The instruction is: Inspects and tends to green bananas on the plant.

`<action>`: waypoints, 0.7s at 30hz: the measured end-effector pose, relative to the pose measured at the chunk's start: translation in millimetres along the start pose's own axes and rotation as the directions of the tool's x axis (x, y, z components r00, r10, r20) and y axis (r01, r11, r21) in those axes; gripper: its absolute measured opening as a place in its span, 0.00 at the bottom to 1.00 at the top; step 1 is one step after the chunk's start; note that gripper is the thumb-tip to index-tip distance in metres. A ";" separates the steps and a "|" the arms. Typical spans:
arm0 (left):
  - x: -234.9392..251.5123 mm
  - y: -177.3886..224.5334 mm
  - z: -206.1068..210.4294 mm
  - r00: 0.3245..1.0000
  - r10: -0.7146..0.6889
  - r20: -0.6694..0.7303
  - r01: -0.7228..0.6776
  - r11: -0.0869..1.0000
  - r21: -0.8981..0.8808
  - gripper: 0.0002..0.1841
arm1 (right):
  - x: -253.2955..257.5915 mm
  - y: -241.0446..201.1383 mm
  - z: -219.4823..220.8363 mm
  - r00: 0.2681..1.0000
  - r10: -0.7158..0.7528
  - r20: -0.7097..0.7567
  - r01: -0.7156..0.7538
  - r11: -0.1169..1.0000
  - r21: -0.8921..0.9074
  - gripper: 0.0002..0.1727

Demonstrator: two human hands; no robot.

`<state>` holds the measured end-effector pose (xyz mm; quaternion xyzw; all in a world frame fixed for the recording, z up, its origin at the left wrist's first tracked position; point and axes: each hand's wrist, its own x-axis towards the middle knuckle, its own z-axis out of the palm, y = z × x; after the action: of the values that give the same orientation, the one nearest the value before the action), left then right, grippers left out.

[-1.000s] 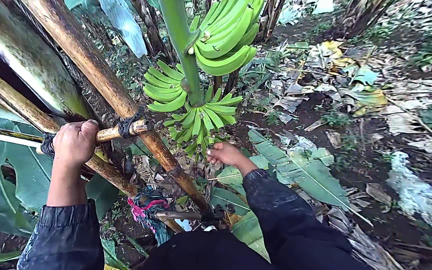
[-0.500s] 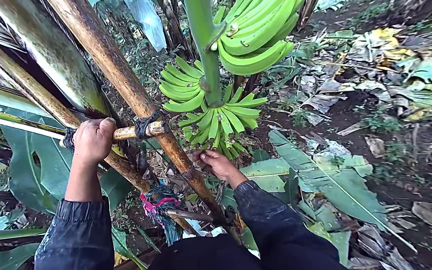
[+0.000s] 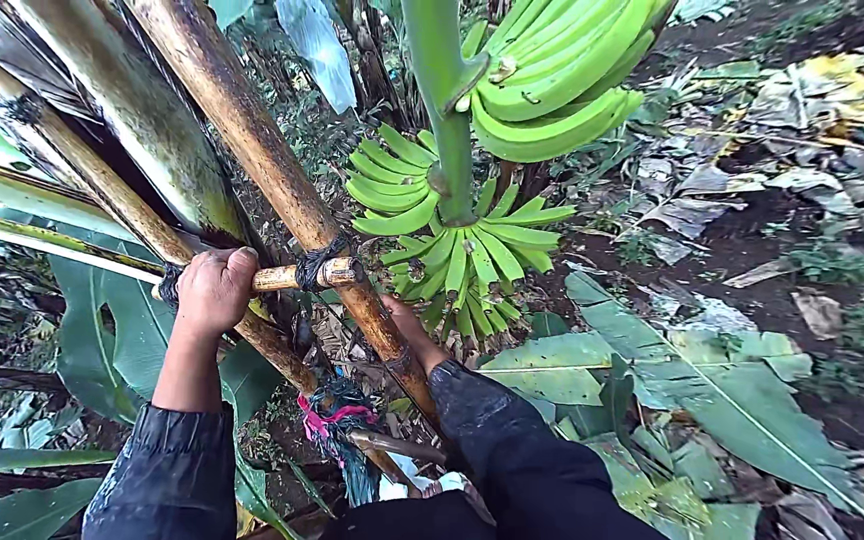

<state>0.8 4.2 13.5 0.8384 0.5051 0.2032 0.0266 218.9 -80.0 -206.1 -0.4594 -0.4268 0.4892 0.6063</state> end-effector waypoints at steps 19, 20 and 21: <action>-9.2 2.9 4.7 0.999 0.004 -0.047 -0.004 1.000 -0.010 0.33 | -94.2 18.3 -108.5 0.955 0.284 0.087 -0.090 0.555 -0.827 0.21; -8.1 4.4 5.8 0.999 -0.002 -0.047 0.002 1.000 -0.011 0.34 | -116.8 1.0 -127.2 0.913 0.402 0.067 -0.193 0.571 -0.798 0.26; -7.3 4.2 6.8 0.999 -0.008 -0.041 0.008 1.000 -0.013 0.35 | -134.4 -20.3 -139.3 0.909 0.417 0.010 -0.285 0.638 -0.715 0.31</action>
<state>3.8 -3.0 6.0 0.8318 0.5076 0.2234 0.0222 336.5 -233.9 -225.2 -0.6833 -0.5327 0.4378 0.2400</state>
